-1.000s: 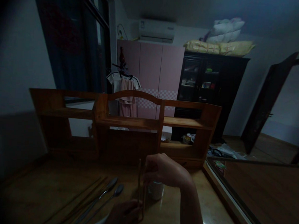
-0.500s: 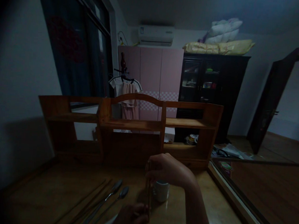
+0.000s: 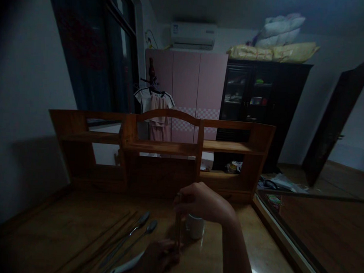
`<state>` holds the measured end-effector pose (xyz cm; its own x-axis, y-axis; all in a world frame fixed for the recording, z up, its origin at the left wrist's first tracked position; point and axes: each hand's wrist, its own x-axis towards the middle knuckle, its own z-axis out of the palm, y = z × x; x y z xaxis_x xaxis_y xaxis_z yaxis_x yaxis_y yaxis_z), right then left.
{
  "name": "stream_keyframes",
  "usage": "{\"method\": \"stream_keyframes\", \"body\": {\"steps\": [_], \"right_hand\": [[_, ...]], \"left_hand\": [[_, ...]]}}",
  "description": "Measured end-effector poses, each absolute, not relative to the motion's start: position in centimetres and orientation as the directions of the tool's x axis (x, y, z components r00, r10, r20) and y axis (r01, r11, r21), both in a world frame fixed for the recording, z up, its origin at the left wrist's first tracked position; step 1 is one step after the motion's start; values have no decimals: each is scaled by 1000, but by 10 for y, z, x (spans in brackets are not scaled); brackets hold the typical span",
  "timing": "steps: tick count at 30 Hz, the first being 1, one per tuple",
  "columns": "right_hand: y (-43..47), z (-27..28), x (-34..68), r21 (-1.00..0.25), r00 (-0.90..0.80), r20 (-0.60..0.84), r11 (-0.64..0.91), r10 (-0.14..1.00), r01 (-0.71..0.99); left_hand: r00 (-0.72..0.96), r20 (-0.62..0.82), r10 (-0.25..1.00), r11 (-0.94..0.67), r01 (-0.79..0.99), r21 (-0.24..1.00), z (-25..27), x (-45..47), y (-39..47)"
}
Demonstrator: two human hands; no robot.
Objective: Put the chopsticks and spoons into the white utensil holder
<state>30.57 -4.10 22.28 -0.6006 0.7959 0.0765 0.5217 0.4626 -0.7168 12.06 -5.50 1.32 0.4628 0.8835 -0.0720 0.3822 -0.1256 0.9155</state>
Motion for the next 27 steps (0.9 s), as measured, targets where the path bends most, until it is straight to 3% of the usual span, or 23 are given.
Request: {"method": "stream_keyframes", "body": {"steps": [5,11,15,27], "right_hand": [[-42,222,301,-724,-595,67,449,801,524],[-42,221,295,-684,-600,82,483,796,547],[-42,221,296,-738,-607,42,434,794,516],[-42,220,307,-732,-569,30,406,822,548]], "left_hand": [[460,-62,886,-133,379,916,25,120,-60],[481,47,876,-211,294,932,24,120,-59],[466,52,883,-217,307,927,19,121,-58],[499,135,856,-362,392,846,-1,121,-52]]}}
